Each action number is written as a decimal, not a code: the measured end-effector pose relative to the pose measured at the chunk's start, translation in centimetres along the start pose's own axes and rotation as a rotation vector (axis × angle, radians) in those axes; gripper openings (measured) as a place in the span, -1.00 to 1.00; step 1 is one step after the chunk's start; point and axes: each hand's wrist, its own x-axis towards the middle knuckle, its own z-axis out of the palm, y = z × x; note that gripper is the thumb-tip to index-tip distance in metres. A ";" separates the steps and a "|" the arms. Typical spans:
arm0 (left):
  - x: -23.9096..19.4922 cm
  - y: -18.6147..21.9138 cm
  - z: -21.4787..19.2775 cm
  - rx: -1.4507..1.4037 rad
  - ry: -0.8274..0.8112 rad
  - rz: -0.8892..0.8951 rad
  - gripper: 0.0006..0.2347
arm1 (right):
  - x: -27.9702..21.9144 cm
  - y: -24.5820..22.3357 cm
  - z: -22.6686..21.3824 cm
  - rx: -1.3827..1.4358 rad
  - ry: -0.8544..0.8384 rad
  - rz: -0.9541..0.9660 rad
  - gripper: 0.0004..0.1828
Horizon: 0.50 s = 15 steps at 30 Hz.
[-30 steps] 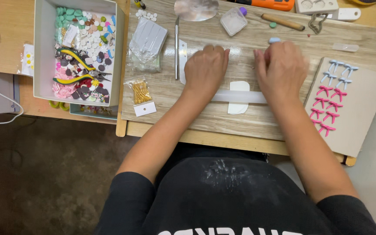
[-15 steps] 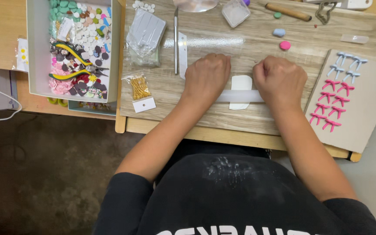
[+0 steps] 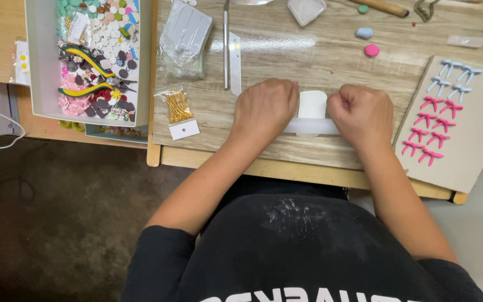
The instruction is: The person uses a rolling pin to flatten a small piece of white clay on a wooden work surface. They repeatedly roll, lift, and reposition the clay to achieve an even thickness. The workspace contains various craft supplies including beads, pliers, and pre-made clay shapes.
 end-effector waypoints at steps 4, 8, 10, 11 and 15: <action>-1.0 0.3 -0.3 -0.018 -0.016 -0.006 -0.64 | -1.1 0.1 0.3 -0.012 -0.016 0.000 -0.57; -1.8 0.1 -0.1 -0.012 -0.016 0.028 -0.64 | -1.9 -0.1 0.2 0.001 0.016 -0.047 -0.57; -2.1 0.2 -0.3 -0.017 -0.019 0.035 -0.64 | -2.4 -0.2 0.3 0.005 0.024 -0.054 -0.57; -2.2 0.2 -0.3 -0.016 -0.013 0.050 -0.64 | -2.6 -0.1 0.5 0.007 0.040 -0.065 -0.57; -2.9 0.2 0.2 -0.029 0.014 0.075 -0.65 | -3.8 0.1 0.8 0.004 0.097 -0.102 -0.58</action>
